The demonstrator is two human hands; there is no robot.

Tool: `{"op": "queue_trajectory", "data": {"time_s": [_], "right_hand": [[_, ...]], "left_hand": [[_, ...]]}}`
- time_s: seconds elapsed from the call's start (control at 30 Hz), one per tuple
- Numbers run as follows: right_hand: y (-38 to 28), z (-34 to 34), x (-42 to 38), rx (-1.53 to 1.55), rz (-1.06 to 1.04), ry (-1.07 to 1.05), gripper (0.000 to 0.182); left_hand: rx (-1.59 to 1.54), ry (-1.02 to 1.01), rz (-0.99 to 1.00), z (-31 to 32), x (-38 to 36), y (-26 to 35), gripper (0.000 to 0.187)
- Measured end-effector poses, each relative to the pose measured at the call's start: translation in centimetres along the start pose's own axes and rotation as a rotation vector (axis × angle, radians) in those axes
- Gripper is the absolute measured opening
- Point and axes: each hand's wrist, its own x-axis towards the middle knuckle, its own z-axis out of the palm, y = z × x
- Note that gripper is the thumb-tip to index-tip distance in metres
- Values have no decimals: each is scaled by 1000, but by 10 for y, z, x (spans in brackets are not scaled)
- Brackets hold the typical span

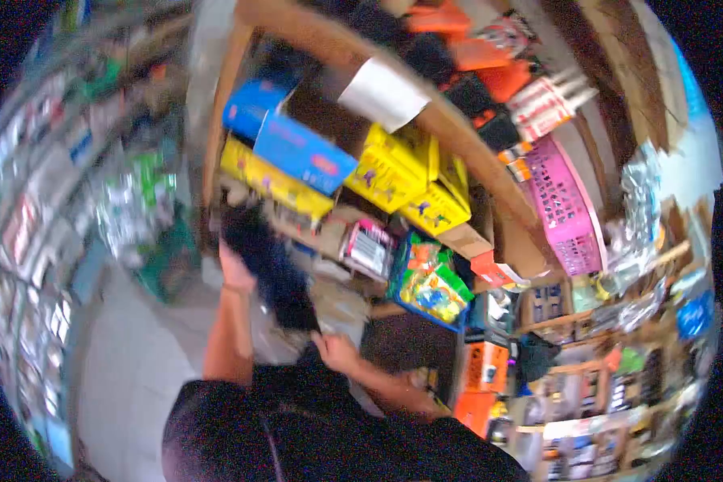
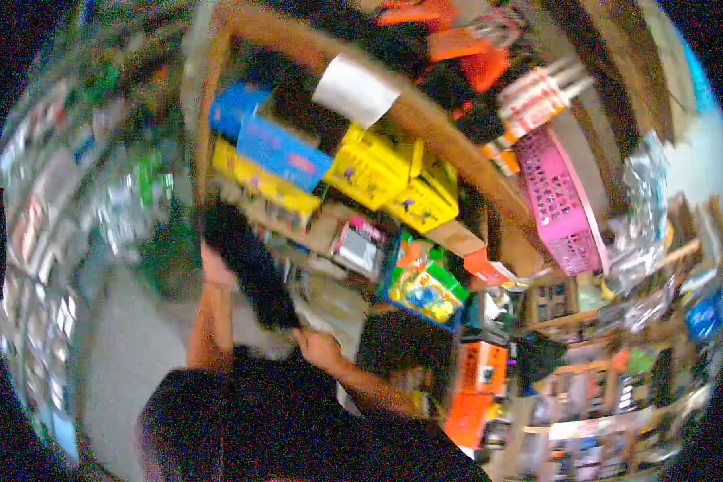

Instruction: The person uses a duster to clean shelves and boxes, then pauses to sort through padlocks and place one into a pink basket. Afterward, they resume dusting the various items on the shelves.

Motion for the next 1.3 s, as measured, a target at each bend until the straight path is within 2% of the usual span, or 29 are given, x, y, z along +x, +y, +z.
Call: {"op": "queue_trajectory", "data": {"time_s": [0.03, 0.07, 0.1, 0.17, 0.2, 0.23, 0.3, 0.33, 0.37, 0.43, 0.47, 0.5, 0.57, 0.6, 0.63, 0.7, 0.73, 0.77, 0.83, 0.87, 0.9, 0.97, 1.03, 1.1, 1.13, 1.2, 1.23, 1.27, 1.3], "right_hand": [[-11, -10, -1, -9, -102, 33, 40], [-17, -13, 2, 105, -96, 158, 40], [-20, -10, 12, 134, -110, 193, 40], [-17, -1, 15, 374, 17, 200, 38], [-17, 6, 9, 390, 15, 187, 38], [-19, 12, 1, 339, -21, 173, 39], [-26, 19, 0, 234, -108, 170, 39], [-34, 3, -3, 296, -52, 149, 39], [-38, -5, 0, 308, -70, 160, 39], [-46, -9, 1, 479, -2, 246, 37], [-39, 13, 2, 339, -33, 275, 37], [-44, 15, -2, 349, -30, 275, 37], [-49, 8, -6, 348, -163, 180, 38], [-42, 12, -3, 316, -125, 228, 37], [-42, 3, 1, 310, -135, 236, 37], [-47, -15, 2, 535, 1, 222, 35], [-43, -8, 2, 398, -66, 242, 35], [-43, -7, 0, 398, -70, 231, 35], [-42, -10, -7, 385, -238, 243, 34], [-25, 0, -3, 293, -308, 250, 33], [-29, -10, -8, 293, -312, 235, 33], [-40, -48, -7, 495, -54, 211, 30], [-29, -42, -6, 350, -210, 272, 31], [-12, -35, -10, 218, -246, 234, 31], [-16, -41, -12, 247, -209, 257, 31], [-9, -64, -16, 636, -45, 329, 31], [-1, -65, -21, 637, -31, 340, 31], [3, -63, -25, 610, -4, 333, 30], [9, -66, -23, 581, 6, 339, 30]], "left_hand": [[-187, -591, -159, -8, 18, 3, 44], [-147, -639, -174, 10, 24, 11, 44], [-5, -412, -104, 29, 19, 21, 46], [247, 85, 75, 53, 0, 25, 50], [579, -131, 239, 54, -3, 20, 53], [599, -118, 240, 42, 3, 22, 53], [127, -445, -213, 19, 26, 33, 55], [-27, -577, -173, 51, 15, 29, 59], [200, -601, -179, 77, 5, 33, 60], [181, 60, 10, 129, -8, 22, 59], [217, -10, -25, 122, -6, 25, 57], [227, -7, -28, 105, 4, 27, 57], [-61, -688, -457, 74, 30, 36, 57], [107, -610, -499, 80, 30, 53, 55], [109, -623, -492, 100, 18, 53, 55], [270, -115, 6, 137, -11, 40, 53], [257, -68, -28, 135, -10, 41, 53], [258, -59, -21, 132, -9, 42, 53], [170, -214, -60, 124, -5, 41, 54], [199, -538, -228, 109, 11, 50, 55], [198, -526, -219, 117, 1, 48, 55], [179, -53, -84, 158, -20, 34, 57], [169, -80, -69, 172, -10, 21, 59], [279, -516, -223, 167, 10, 9, 62], [293, -519, -273, 177, 8, -1, 62], [353, -325, -277, 210, -3, -22, 67], [380, -230, -255, 230, -8, -33, 69], [527, -204, -158, 251, -13, -47, 74], [532, -221, -154, 260, -13, -58, 74]]}}
